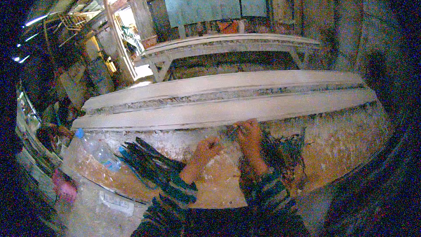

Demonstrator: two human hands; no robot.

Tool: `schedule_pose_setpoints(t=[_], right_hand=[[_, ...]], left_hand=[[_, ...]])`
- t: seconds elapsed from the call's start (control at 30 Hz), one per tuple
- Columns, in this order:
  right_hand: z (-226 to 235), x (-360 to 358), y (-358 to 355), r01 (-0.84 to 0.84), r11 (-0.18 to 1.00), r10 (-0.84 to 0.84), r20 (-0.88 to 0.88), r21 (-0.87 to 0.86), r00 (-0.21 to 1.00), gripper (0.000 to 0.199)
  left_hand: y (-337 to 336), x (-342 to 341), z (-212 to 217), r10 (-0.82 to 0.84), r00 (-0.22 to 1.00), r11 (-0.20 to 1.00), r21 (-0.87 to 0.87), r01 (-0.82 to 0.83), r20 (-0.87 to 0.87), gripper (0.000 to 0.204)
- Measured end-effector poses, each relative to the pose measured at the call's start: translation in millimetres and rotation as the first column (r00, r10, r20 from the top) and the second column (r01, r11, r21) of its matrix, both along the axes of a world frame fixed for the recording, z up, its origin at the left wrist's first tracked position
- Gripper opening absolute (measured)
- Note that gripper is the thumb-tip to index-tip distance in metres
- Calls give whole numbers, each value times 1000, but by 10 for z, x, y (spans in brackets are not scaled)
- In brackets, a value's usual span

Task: The person handles a bundle of black cable ties on a workbench, separating and aligning them by hand. They repeatedly pick up individual ties, straighten them, and place them back on the table. The person then moves toward the doorway while continuing to handle the ties.

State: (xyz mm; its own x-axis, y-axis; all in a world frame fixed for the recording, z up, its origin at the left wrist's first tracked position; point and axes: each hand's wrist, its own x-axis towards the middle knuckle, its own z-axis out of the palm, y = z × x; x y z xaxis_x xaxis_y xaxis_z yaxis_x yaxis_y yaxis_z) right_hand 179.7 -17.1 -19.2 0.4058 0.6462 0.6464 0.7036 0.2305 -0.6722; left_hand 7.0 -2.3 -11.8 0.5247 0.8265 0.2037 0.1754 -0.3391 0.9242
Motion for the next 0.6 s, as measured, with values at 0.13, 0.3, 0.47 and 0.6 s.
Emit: schedule_pose_setpoints(t=[0.13, 0.3, 0.47, 0.6], right_hand=[[78, -83, -79, -101, 994, 99, 37, 53, 994, 13], [147, -222, -126, -380, 923, 381, 10, -62, 924, 15], [140, -387, -196, -837, 522, 778, -310, -167, 547, 14], [161, -431, -228, -872, 454, 855, -186, -186, 485, 15]], left_hand=[[167, -135, -59, 208, 969, 951, -260, -168, 134, 12], [405, -272, -104, 460, 835, 888, -180, -424, 301, 10], [479, -322, -158, 534, 790, 846, -190, -499, 301, 8], [455, -305, -156, 514, 816, 858, -134, -496, 264, 1]])
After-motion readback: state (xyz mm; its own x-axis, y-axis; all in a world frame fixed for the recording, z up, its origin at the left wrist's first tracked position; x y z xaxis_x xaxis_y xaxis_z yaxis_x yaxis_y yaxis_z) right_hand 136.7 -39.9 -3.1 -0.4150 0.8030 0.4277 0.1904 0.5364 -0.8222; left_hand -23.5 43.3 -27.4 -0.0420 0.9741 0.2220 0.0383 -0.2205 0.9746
